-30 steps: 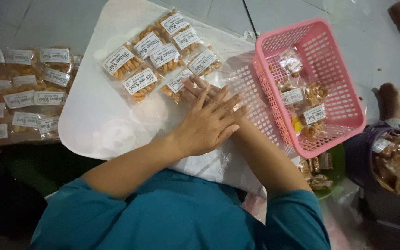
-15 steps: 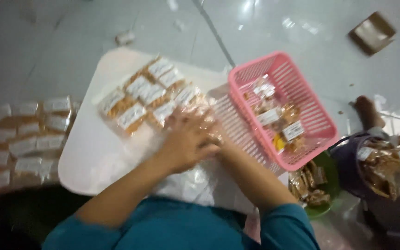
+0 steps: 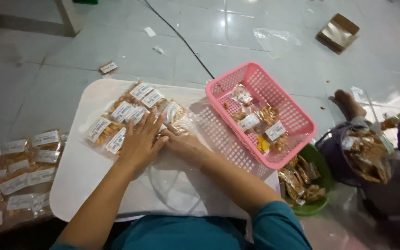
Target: Manually packing fried snacks into small plastic bags, adding a small packet to each, and flattening them on a low table.
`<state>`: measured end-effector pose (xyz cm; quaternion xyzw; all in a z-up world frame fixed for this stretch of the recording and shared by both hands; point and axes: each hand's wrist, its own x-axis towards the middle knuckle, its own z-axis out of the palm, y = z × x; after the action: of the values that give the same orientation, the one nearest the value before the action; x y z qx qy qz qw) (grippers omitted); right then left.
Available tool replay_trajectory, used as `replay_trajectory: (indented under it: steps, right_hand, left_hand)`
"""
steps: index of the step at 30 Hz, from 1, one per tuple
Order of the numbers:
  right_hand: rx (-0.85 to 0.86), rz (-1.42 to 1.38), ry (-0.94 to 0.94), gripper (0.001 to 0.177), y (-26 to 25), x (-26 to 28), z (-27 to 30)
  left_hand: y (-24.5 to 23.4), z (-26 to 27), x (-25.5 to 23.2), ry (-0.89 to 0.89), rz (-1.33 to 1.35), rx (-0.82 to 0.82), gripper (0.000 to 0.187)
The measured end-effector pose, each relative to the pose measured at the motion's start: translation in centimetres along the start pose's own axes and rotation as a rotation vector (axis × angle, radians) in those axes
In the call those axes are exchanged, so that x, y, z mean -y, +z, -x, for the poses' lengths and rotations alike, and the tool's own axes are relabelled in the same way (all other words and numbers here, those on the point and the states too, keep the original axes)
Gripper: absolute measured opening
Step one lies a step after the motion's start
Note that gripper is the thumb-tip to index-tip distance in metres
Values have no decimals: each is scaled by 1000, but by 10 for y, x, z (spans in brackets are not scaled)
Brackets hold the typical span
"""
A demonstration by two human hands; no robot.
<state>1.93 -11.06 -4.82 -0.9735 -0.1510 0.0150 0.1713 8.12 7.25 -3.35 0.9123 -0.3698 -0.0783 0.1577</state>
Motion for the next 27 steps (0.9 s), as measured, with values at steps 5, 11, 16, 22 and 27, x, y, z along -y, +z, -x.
replay_trajectory:
  steps: [5, 11, 16, 22, 27]
  right_hand:
    - [-268, 379, -335, 40, 7, -12, -2]
    - [-271, 86, -334, 35, 22, -20, 15]
    - [-112, 247, -368, 42, 10, -47, 70]
    - [254, -76, -107, 34, -88, -32, 142]
    - [110, -364, 107, 29, -147, -64, 181]
  left_hand:
    - [15, 1, 11, 64, 18, -35, 83]
    - [-13, 11, -11, 103, -59, -39, 75]
    - [13, 4, 2, 101, -209, -20, 65]
    - [30, 8, 9, 130, -237, -176, 53]
    - [25, 7, 4, 154, -167, -226, 60]
